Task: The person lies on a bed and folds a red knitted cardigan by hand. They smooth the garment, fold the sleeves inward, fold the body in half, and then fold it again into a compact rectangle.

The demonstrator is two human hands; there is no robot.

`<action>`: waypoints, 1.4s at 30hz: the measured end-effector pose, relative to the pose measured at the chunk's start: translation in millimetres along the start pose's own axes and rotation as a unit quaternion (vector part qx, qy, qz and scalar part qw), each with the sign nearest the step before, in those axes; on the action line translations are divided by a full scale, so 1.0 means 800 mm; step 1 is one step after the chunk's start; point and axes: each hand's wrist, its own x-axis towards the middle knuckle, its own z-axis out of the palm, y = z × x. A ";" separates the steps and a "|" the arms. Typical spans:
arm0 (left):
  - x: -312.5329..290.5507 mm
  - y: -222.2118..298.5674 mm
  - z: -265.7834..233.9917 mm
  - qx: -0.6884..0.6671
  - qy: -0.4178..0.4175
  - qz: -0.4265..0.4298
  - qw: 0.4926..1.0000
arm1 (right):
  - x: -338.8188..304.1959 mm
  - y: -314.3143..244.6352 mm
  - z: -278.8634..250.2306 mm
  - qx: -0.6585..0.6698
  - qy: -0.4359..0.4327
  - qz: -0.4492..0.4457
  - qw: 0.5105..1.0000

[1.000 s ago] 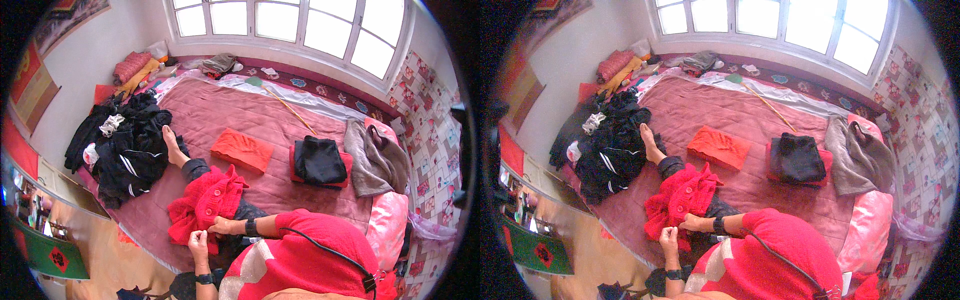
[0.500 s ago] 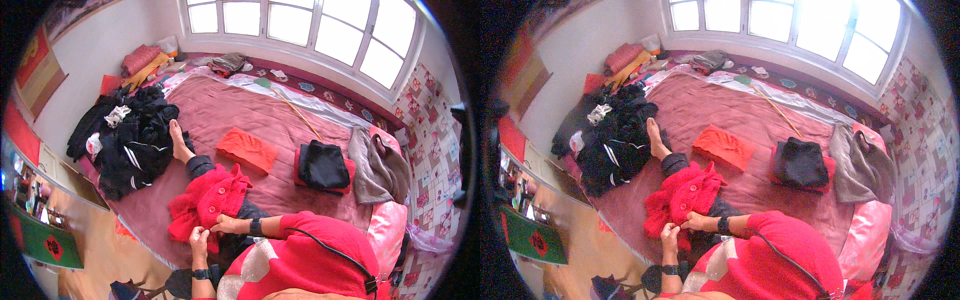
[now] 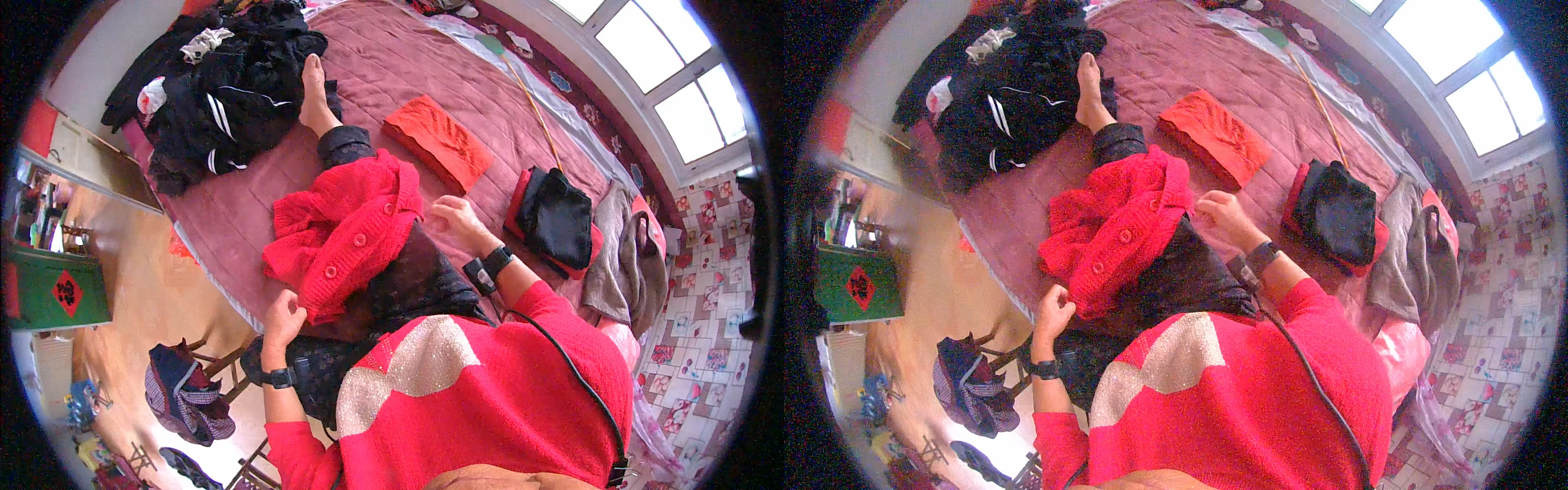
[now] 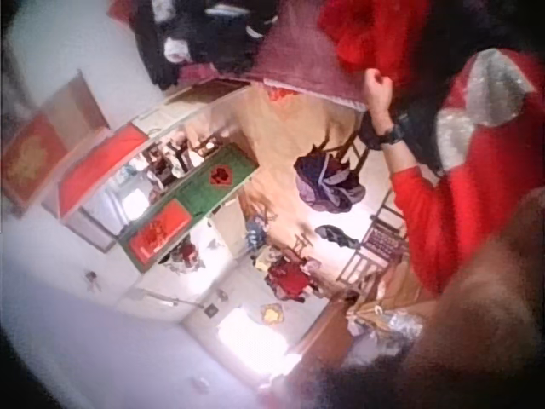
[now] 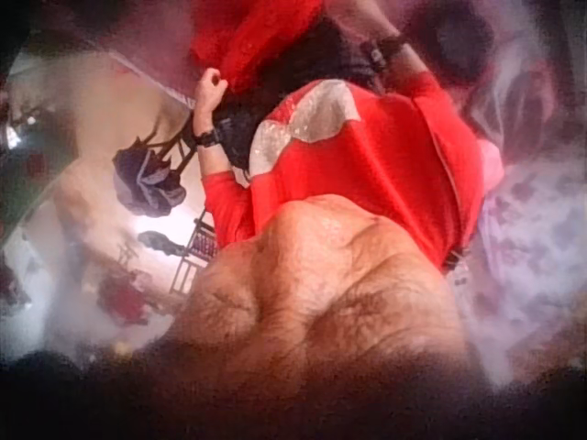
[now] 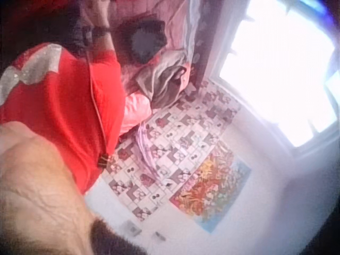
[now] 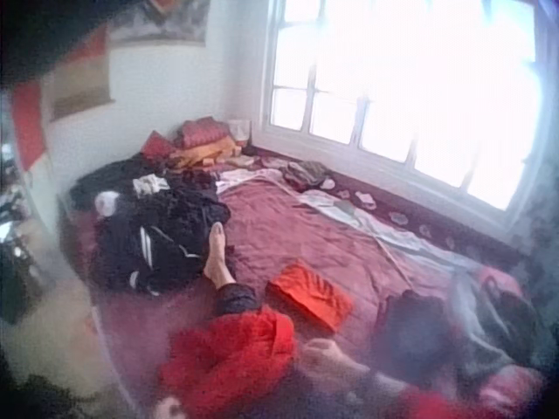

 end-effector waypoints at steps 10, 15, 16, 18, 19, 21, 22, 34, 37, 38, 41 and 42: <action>0.151 0.129 0.013 -0.076 0.083 0.191 0.975 | 0.032 0.053 0.070 0.534 0.012 0.460 0.709; 0.251 0.213 0.056 0.038 0.125 0.341 0.931 | 0.038 0.051 0.071 0.514 -0.043 0.526 0.676; 0.263 0.223 0.066 0.076 0.123 0.340 0.929 | 0.039 0.048 0.069 0.538 -0.042 0.511 0.669; 0.277 0.234 0.081 0.132 0.128 0.341 0.922 | 0.039 0.044 0.064 0.531 -0.023 0.547 0.647; 0.280 0.236 0.087 0.179 0.095 0.306 0.930 | 0.037 0.043 0.062 0.577 -0.019 0.508 0.640; 0.282 0.233 0.088 0.199 0.050 0.281 0.937 | 0.030 0.044 0.057 0.637 -0.003 0.452 0.624; 0.280 0.228 0.084 0.223 0.014 0.248 0.943 | 0.028 0.045 0.057 0.609 0.003 0.413 0.677; 0.095 0.144 -0.035 -0.256 0.193 0.102 0.942 | 0.061 -0.006 -0.007 0.735 0.121 0.208 0.635; 0.054 0.094 -0.041 -0.321 0.261 0.062 0.908 | 0.069 -0.050 -0.013 0.698 0.075 0.163 0.693; 0.044 0.072 -0.040 -0.317 0.275 0.054 0.906 | 0.068 -0.062 -0.009 0.663 0.038 0.153 0.731; 0.027 0.002 -0.029 -0.194 0.256 -0.061 0.945 | 0.056 -0.096 0.026 0.552 -0.111 0.117 0.818; 0.021 -0.019 -0.024 -0.178 0.237 -0.066 0.953 | 0.049 -0.107 0.042 0.502 -0.189 0.135 0.833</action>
